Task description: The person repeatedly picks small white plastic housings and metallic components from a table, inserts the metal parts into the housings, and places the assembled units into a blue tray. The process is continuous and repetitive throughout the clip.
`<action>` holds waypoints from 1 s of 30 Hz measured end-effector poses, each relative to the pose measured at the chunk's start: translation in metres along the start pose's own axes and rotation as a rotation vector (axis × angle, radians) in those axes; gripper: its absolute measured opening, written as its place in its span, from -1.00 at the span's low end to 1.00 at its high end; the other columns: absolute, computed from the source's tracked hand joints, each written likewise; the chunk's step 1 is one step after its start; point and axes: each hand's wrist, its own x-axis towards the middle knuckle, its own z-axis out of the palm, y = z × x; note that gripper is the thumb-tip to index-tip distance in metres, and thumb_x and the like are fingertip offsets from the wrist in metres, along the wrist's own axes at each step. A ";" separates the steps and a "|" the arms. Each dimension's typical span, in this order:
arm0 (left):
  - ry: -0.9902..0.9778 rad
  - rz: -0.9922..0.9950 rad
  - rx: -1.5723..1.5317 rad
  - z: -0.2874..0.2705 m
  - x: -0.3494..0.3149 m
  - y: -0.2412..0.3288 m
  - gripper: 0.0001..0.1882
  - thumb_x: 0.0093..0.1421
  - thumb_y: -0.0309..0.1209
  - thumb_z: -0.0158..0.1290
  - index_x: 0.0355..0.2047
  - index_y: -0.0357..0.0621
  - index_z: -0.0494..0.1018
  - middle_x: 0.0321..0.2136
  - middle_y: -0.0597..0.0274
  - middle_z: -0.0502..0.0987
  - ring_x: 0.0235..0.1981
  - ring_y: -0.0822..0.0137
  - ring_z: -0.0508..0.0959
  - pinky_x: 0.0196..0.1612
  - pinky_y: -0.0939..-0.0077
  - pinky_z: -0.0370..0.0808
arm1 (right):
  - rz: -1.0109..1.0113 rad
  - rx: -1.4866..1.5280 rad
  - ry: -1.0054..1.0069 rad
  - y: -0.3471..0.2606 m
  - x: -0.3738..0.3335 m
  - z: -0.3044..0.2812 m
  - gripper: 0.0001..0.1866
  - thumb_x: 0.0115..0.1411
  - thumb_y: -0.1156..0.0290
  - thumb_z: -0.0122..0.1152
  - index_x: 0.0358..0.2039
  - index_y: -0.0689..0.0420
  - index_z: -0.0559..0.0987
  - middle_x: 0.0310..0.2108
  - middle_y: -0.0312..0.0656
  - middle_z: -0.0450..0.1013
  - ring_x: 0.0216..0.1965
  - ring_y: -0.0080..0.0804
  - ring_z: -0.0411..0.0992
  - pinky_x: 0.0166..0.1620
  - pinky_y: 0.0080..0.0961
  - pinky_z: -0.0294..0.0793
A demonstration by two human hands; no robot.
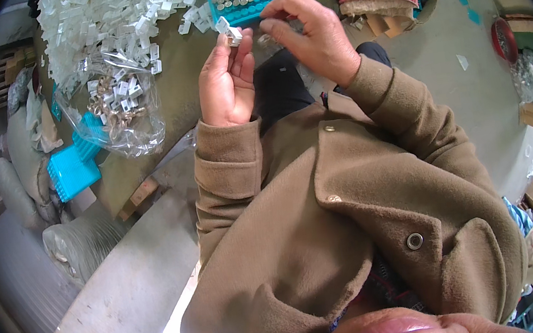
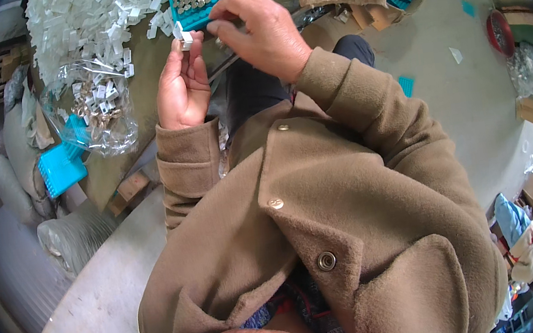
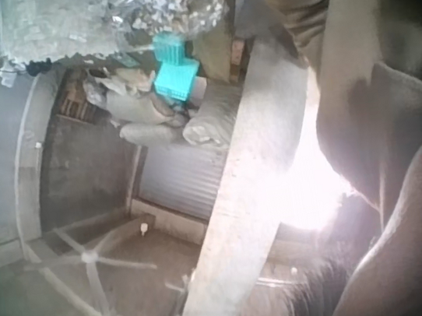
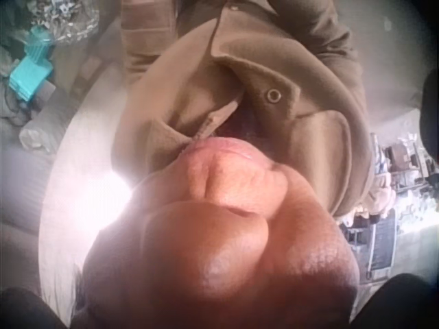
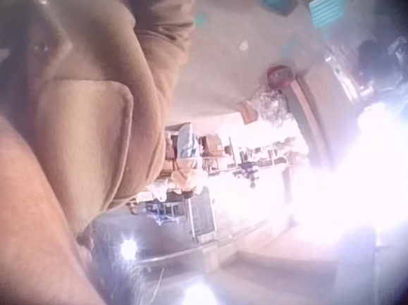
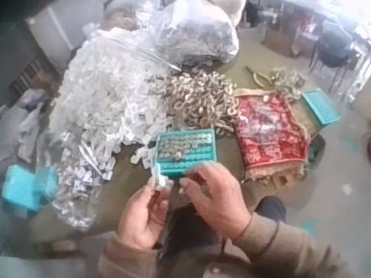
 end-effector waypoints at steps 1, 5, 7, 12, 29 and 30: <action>0.032 0.025 0.067 0.001 0.001 -0.001 -0.71 0.42 -0.36 -0.01 0.05 -0.26 0.45 0.01 0.01 0.57 -0.04 0.37 0.63 -0.16 0.61 0.68 | 0.024 -0.017 0.003 0.002 0.006 -0.005 -0.83 0.25 0.42 0.28 -0.19 0.20 0.59 -0.35 -0.21 0.55 -0.31 -0.49 0.52 -0.21 -0.54 0.51; 0.043 0.084 0.175 0.003 0.003 -0.003 -0.76 0.38 -0.36 0.06 -0.05 -0.25 0.49 -0.10 0.05 0.62 -0.12 0.38 0.66 -0.13 0.59 0.66 | -0.113 -0.286 -0.040 0.015 0.035 -0.014 -0.82 0.27 0.37 0.26 -0.21 0.21 0.60 -0.29 -0.09 0.59 -0.30 -0.36 0.59 -0.21 -0.41 0.55; 0.008 0.100 0.196 0.003 0.002 -0.003 -0.82 0.35 -0.43 0.08 -0.10 -0.26 0.49 -0.15 0.05 0.64 -0.17 0.37 0.67 -0.17 0.58 0.67 | -0.182 -0.316 -0.035 0.021 0.047 -0.010 -0.91 0.19 0.41 0.21 -0.36 0.16 0.57 -0.42 -0.06 0.50 -0.37 -0.06 0.54 -0.29 -0.24 0.51; 0.005 0.011 0.201 -0.006 0.003 0.001 -0.78 0.34 -0.50 0.04 -0.03 -0.31 0.47 -0.09 0.03 0.61 -0.14 0.37 0.66 -0.15 0.56 0.67 | -0.239 -0.407 -0.106 0.027 0.058 0.009 -0.90 0.19 0.39 0.18 -0.40 0.14 0.57 -0.41 -0.02 0.47 -0.37 0.04 0.51 -0.30 -0.12 0.49; 0.020 0.043 0.228 -0.005 0.009 0.000 -0.74 0.36 -0.51 0.01 0.02 -0.37 0.45 -0.08 -0.03 0.61 -0.09 0.33 0.67 -0.13 0.62 0.68 | -0.241 -0.299 -0.220 0.022 0.056 0.008 -0.82 0.15 0.47 0.18 -0.23 0.15 0.65 -0.38 0.01 0.52 -0.29 0.06 0.52 -0.22 -0.12 0.51; 0.008 0.048 0.212 -0.006 0.009 0.001 -0.73 0.37 -0.52 0.00 0.03 -0.38 0.45 -0.08 -0.04 0.61 -0.09 0.32 0.66 -0.12 0.62 0.68 | -0.250 -0.289 -0.218 0.021 0.055 0.008 -0.83 0.16 0.46 0.18 -0.25 0.15 0.65 -0.38 0.02 0.52 -0.29 0.07 0.52 -0.22 -0.11 0.51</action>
